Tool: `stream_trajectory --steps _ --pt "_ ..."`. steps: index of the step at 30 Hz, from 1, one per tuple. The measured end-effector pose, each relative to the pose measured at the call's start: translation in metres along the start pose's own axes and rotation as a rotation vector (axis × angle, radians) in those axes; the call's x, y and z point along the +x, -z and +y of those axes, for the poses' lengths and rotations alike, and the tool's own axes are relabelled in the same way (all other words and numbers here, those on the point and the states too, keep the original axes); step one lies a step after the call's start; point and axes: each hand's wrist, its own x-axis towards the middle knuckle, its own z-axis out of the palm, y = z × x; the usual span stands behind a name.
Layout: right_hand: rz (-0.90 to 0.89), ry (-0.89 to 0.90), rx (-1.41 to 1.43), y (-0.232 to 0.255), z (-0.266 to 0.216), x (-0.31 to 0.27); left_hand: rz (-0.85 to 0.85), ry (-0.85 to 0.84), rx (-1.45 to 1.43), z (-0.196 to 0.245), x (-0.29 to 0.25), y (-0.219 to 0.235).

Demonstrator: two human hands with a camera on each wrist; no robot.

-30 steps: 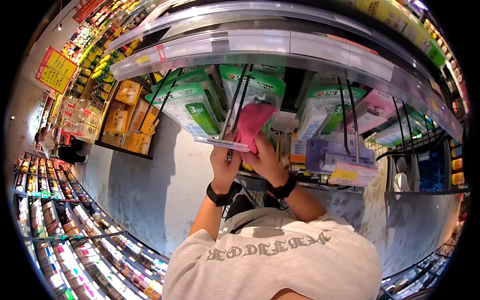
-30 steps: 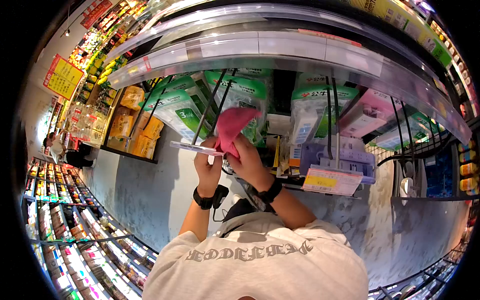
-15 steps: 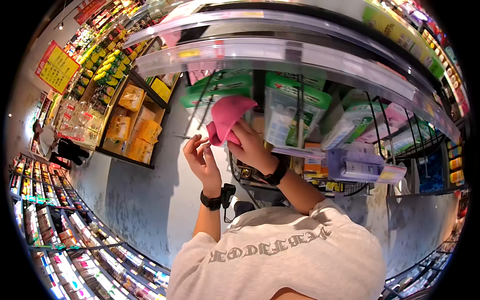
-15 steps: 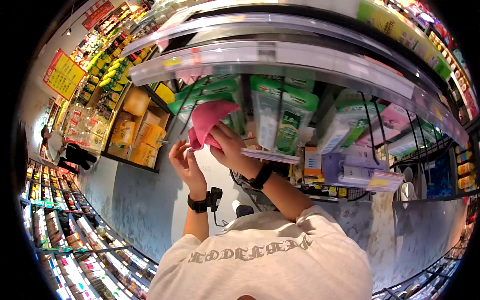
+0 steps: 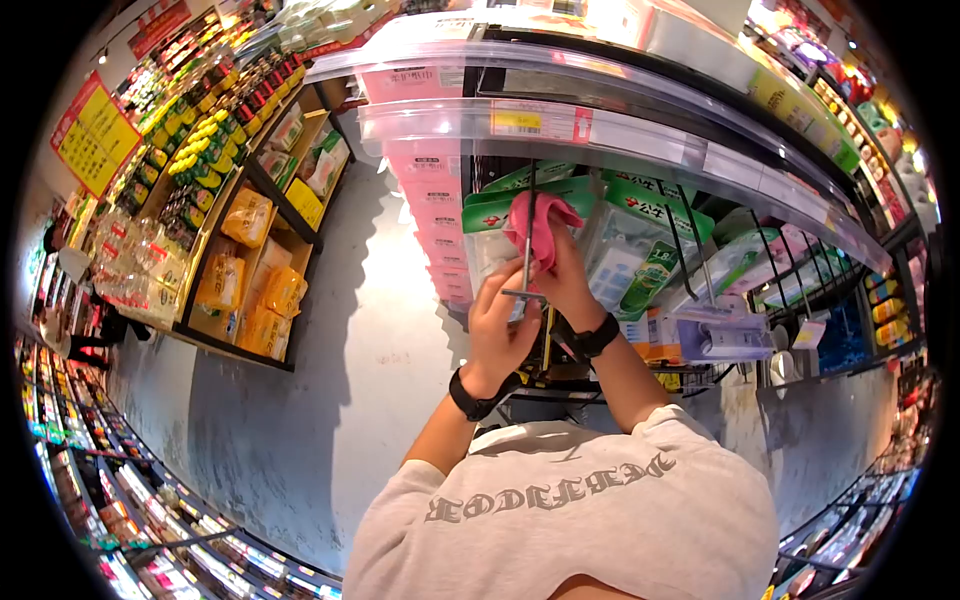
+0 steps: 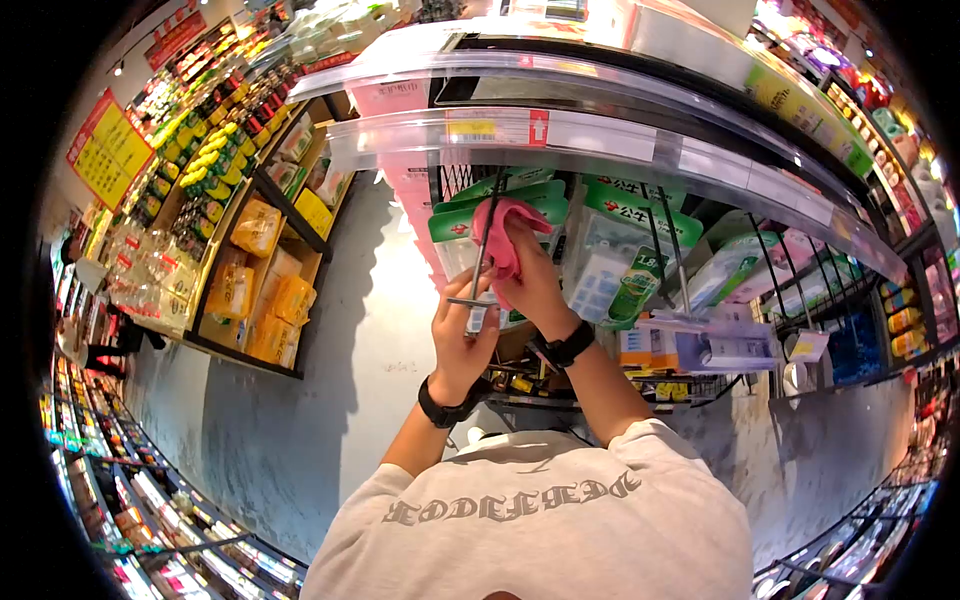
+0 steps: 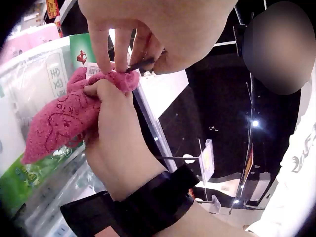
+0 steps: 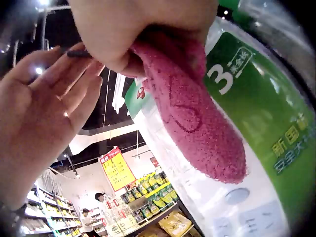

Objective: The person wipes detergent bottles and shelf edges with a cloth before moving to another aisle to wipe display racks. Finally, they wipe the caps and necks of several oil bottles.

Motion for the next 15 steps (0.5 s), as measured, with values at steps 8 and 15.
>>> stream_trajectory --steps 8,15 --pt "0.045 -0.136 0.052 0.002 -0.045 -0.020 -0.097 -0.032 -0.046 -0.005 -0.002 0.007" --pt "0.080 -0.214 -0.035 0.012 -0.066 -0.044 -0.076 -0.062 -0.131 -0.004 -0.006 0.005"
